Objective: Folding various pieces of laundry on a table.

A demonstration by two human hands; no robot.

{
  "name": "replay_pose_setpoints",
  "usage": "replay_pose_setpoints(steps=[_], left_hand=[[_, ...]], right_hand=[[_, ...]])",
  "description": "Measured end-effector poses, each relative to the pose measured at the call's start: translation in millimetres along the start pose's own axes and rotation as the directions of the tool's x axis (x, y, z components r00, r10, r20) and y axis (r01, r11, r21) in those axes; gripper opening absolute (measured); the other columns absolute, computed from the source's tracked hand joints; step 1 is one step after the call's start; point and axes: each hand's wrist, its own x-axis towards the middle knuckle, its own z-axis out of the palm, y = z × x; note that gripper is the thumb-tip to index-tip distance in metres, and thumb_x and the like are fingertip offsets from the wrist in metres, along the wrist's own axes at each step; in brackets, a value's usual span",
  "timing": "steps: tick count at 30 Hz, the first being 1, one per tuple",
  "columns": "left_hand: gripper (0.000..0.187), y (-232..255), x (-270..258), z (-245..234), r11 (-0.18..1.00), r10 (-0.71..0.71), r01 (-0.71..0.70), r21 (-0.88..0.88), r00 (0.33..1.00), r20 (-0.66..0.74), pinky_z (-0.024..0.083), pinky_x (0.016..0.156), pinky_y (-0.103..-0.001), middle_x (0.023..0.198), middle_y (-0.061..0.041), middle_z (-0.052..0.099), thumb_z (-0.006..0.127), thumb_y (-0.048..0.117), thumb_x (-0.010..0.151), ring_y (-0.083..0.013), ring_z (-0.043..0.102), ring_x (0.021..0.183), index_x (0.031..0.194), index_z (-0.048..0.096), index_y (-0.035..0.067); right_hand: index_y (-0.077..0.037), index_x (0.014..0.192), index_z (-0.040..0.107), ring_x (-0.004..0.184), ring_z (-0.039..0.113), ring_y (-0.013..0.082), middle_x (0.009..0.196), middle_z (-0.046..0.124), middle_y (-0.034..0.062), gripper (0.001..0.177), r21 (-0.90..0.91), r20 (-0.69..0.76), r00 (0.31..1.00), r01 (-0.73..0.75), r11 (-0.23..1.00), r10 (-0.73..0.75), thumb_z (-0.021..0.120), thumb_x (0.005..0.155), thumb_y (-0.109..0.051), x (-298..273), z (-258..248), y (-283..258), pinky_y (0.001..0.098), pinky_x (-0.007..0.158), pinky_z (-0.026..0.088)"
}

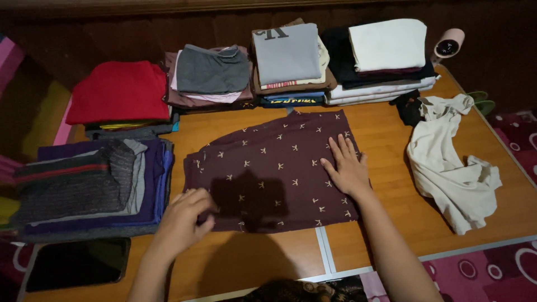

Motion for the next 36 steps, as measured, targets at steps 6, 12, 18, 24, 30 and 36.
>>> replay_pose_setpoints(steps=[6, 12, 18, 24, 30, 36], left_hand=[[0.028, 8, -2, -4, 0.989, -0.144, 0.136, 0.055, 0.968, 0.206, 0.047, 0.09, -0.041, 0.091, -0.005, 0.07, 0.085, 0.02, 0.069, -0.0253, 0.065, 0.096, 0.092, 0.074, 0.01], [0.032, 62, 47, 12, 0.961, -0.235, 0.244, 0.127, 0.968, -0.083, 0.048, 0.091, -0.044, 0.104, -0.011, 0.071, 0.07, 0.034, 0.089, -0.0284, 0.066, 0.101, 0.11, 0.071, 0.01], [0.064, 17, 66, 127, 0.952, -0.086, 0.088, 0.292, 0.996, -0.022, 0.028, 0.116, -0.058, 0.156, -0.009, 0.043, 0.063, 0.034, 0.089, -0.0285, 0.033, 0.148, 0.146, 0.046, 0.012], [0.117, 49, 53, 40, 0.848, -0.436, 0.225, 0.48, 0.81, 0.392, 0.003, 0.123, -0.06, 0.171, -0.002, -0.001, 0.051, 0.087, 0.078, -0.0198, -0.003, 0.157, 0.162, 0.005, 0.02], [0.136, 42, 47, 40, 0.823, -0.475, 0.259, 0.506, 0.803, 0.361, 0.001, 0.123, -0.059, 0.171, -0.008, -0.002, 0.054, 0.098, 0.065, -0.0237, -0.005, 0.157, 0.163, 0.005, 0.018], [0.139, 30, 44, 54, 0.831, -0.428, 0.252, 0.496, 0.858, 0.282, 0.005, 0.122, -0.061, 0.171, -0.01, 0.004, 0.058, 0.098, 0.061, -0.0262, 0.002, 0.157, 0.162, 0.011, 0.016]], right_hand=[[-0.029, 0.163, 0.023, 0.158, 0.013, 0.023, 0.172, 0.014, 0.0038, 0.077, 0.035, 0.001, 1.0, 0.004, 0.999, -0.004, 0.039, 0.097, -0.065, -4, -7, -6, 0.0646, 0.119, 0.016], [-0.01, 0.157, 0.036, 0.157, 0.021, 0.0299, 0.169, 0.023, 0.0143, 0.069, 0.041, -0.015, 0.985, 0.17, 0.984, -0.17, 0.057, 0.094, -0.031, -33, -58, -93, 0.0647, 0.118, 0.023], [-0.008, 0.159, 0.034, 0.155, 0.019, 0.0332, 0.169, 0.023, 0.0161, 0.069, 0.223, -0.047, 0.873, 0.483, 0.847, -0.486, 0.056, 0.098, -0.031, -63, -12, -138, 0.065, 0.118, 0.017], [-0.021, 0.16, 0.027, 0.157, 0.016, 0.0251, 0.17, 0.017, 0.0081, 0.075, 0.021, 0.057, 0.971, 0.231, 0.973, -0.232, 0.05, 0.097, -0.055, -48, -40, -50, 0.0594, 0.12, 0.019], [-0.018, 0.163, 0.023, 0.158, 0.011, 0.0311, 0.173, 0.014, 0.0104, 0.078, -0.068, -0.029, 0.996, 0.077, 0.995, -0.079, 0.044, 0.099, -0.059, -24, 1, 20, 0.0688, 0.116, 0.012], [-0.015, 0.157, 0.031, 0.156, 0.016, 0.0313, 0.168, 0.018, 0.0134, 0.076, 0.086, 0.03, 0.953, 0.299, 0.95, -0.303, 0.054, 0.095, -0.052, -51, -46, -125, 0.0687, 0.118, 0.01]])
